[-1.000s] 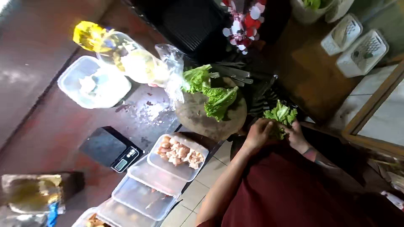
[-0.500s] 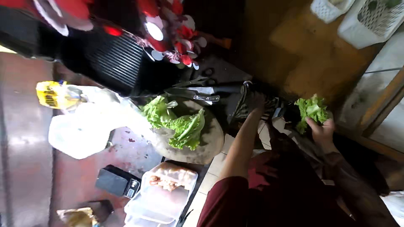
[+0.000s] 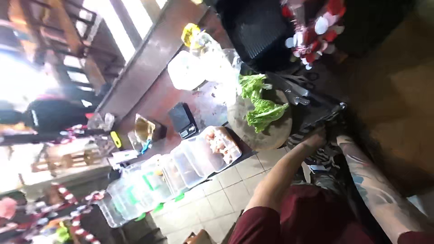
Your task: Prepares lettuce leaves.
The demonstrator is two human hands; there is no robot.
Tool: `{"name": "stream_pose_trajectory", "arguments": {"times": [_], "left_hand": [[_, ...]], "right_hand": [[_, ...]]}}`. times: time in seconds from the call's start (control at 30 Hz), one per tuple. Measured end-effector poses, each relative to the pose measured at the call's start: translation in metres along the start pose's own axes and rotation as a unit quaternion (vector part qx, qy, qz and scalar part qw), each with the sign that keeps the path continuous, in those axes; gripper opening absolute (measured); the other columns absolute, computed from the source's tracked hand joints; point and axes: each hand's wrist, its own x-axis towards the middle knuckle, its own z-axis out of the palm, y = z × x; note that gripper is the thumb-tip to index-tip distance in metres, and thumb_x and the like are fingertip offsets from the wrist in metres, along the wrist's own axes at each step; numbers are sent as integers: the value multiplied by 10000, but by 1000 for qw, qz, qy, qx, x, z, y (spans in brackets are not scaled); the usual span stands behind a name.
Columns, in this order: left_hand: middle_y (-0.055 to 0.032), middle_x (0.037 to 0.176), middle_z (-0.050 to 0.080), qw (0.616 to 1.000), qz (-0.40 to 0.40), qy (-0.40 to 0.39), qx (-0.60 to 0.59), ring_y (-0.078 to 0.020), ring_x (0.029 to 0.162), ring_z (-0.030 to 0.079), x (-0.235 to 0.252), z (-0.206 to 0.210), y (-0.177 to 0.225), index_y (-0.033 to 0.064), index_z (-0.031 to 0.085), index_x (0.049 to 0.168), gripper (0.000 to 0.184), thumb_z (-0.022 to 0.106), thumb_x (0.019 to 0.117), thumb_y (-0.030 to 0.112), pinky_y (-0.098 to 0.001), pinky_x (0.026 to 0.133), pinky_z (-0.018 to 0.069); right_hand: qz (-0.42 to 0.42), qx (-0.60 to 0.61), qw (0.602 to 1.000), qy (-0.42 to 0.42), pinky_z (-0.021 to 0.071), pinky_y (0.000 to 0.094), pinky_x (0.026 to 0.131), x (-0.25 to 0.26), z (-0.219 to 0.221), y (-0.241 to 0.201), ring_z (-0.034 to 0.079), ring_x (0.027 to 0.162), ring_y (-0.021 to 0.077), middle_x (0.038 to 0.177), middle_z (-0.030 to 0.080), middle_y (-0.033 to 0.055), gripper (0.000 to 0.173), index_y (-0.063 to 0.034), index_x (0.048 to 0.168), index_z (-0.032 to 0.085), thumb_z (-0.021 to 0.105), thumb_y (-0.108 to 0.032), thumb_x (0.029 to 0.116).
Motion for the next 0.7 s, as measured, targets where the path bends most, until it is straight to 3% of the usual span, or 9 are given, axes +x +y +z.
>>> {"name": "stream_pose_trajectory", "arguments": {"times": [0.1,0.2,0.23,0.27,0.33,0.4,0.5,0.6,0.7], "left_hand": [[-186,1345,631,1000,1,12,-16,-346,1336,531,-4,-2,5,-49,701,1135,235,518,992,-24,-448,1172,383],[-189,1306,655,998,2,39,-48,-344,1290,571,-10,1,9,-53,693,1152,248,494,1007,-28,-453,1151,402],[-196,1314,651,997,2,39,-61,-348,1297,569,-14,-2,11,-60,683,1172,254,488,1014,-25,-460,1155,397],[-201,1326,645,997,3,44,-67,-351,1311,560,-19,-6,12,-69,679,1177,257,484,1015,-25,-463,1167,386],[-207,1348,633,997,5,52,-58,-357,1345,532,-26,-11,14,-81,681,1171,256,486,1013,-30,-462,1193,353],[-213,1357,627,997,3,50,-64,-363,1357,518,-30,-14,16,-86,679,1178,253,494,1012,-37,-466,1203,334],[-200,1362,626,993,-11,67,-93,-351,1353,524,-25,-7,16,-81,679,1176,254,491,1015,-23,-462,1192,356],[-198,1324,644,991,-18,76,-112,-353,1313,557,-23,-6,15,-85,679,1149,243,484,1011,-38,-475,1157,397],[-189,1336,638,986,-43,72,-141,-347,1315,557,-21,-7,14,-68,681,1158,252,475,1025,-10,-482,1150,412]], "right_hand": [[-58,-74,995,37,457,672,1015,-61,-33,-10,595,1224,486,1281,628,317,331,58,1243,655,547,-160,1019],[-242,45,951,187,614,472,837,-127,-69,-40,742,890,227,1041,752,105,350,-106,1236,714,480,-309,1074],[-308,52,920,237,612,441,856,-143,-82,-66,734,922,181,1067,751,70,325,-121,1239,714,514,-311,1069],[-367,25,888,275,585,444,944,-152,-96,-96,709,1059,186,1184,726,67,311,-123,1284,690,534,-282,1067],[-450,-72,831,320,449,503,1124,-145,-126,-165,567,1315,300,1384,619,135,364,-84,1377,610,587,-160,1022],[-471,-148,806,325,370,562,1176,-118,-150,-234,438,1428,377,1486,521,173,560,-82,1439,542,683,-39,899],[-453,-223,816,282,370,635,1148,-78,-164,-303,273,1524,392,1678,282,77,1027,-173,1607,312,824,27,740],[-428,-287,815,265,399,678,1072,-70,-168,-327,315,1480,430,1635,375,44,1125,-239,1638,256,815,74,714],[-433,-336,791,271,320,678,1124,-72,-165,-321,362,1446,437,1469,554,111,926,-265,1584,390,744,66,795]]}}
